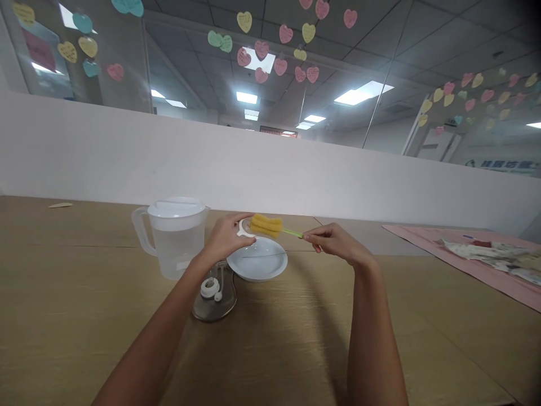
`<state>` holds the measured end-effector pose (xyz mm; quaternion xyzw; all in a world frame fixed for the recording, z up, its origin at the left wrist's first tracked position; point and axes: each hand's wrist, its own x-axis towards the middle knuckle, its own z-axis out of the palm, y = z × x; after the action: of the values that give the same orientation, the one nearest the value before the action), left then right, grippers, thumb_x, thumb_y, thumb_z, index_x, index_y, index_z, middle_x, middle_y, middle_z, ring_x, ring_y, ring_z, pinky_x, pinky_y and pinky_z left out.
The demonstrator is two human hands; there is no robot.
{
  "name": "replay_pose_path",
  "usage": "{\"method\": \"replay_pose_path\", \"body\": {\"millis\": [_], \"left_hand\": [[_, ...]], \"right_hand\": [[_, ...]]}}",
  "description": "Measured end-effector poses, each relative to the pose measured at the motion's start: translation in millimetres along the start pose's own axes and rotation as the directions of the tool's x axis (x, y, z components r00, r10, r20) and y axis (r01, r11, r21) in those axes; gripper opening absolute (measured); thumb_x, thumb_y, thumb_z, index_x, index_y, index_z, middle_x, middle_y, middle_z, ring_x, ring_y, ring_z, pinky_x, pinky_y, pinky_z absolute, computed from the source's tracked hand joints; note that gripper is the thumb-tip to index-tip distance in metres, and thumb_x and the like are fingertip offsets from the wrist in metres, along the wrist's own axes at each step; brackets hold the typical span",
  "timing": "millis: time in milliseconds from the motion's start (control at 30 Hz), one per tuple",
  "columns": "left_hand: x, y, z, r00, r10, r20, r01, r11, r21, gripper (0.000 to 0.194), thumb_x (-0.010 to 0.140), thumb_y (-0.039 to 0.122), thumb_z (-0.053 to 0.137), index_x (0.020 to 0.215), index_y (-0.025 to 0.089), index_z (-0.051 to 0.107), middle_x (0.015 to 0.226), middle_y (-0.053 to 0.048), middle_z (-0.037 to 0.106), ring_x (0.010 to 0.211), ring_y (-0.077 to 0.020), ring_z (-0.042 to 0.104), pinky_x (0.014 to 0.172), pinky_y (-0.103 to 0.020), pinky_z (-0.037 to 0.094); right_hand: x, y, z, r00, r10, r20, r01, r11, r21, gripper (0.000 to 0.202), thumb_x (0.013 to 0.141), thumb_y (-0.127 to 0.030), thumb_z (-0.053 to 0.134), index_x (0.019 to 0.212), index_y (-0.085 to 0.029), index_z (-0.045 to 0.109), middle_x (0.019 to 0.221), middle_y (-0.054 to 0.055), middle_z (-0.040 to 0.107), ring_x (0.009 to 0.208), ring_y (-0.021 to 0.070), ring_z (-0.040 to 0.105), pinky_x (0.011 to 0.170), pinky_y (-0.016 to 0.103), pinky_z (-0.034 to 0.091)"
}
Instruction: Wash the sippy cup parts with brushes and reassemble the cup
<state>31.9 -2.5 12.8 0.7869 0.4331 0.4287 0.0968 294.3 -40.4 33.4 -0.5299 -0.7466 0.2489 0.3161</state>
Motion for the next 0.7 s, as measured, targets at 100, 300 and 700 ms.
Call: {"method": "replay_pose_path", "body": {"millis": [100,300,700], "left_hand": [[0.4,-3.4,5.6,0.995,0.098,0.004,-0.097,0.974,0.203,0.052,0.061,0.023,0.063,0.113,0.021,0.055,0.114,-0.004,0.058,0.106,-0.0237,0.050,0.092,-0.036,0.037],[1.0,-2.7,17.3,0.977,0.207,0.060,-0.215,0.908,0.360,0.048,0.063,0.018,0.060,0.111,0.018,0.057,0.105,-0.006,0.061,0.100,-0.0245,0.051,0.089,-0.036,0.037],[1.5,-7.5,11.1,0.983,0.172,0.071,-0.185,0.930,0.316,0.047,0.065,0.017,0.056,0.112,0.020,0.056,0.110,-0.003,0.061,0.101,-0.0234,0.049,0.090,-0.034,0.036]], "right_hand": [[-0.6,-5.7,2.6,1.000,-0.001,-0.013,0.000,0.996,-0.090,0.046,0.067,-0.059,0.052,0.049,-0.016,0.053,0.050,-0.002,0.039,0.047,0.0071,0.025,0.044,0.023,0.019],[8.5,-25.8,26.0,0.994,-0.099,-0.048,0.090,0.981,-0.173,0.037,0.072,-0.047,0.049,0.054,-0.016,0.058,0.050,-0.001,0.043,0.047,0.0078,0.030,0.045,0.024,0.022],[15.6,-29.2,37.6,0.980,-0.198,-0.015,0.195,0.972,-0.129,0.033,0.073,-0.041,0.047,0.064,-0.015,0.065,0.053,-0.002,0.041,0.051,0.0085,0.032,0.047,0.022,0.024]]}}
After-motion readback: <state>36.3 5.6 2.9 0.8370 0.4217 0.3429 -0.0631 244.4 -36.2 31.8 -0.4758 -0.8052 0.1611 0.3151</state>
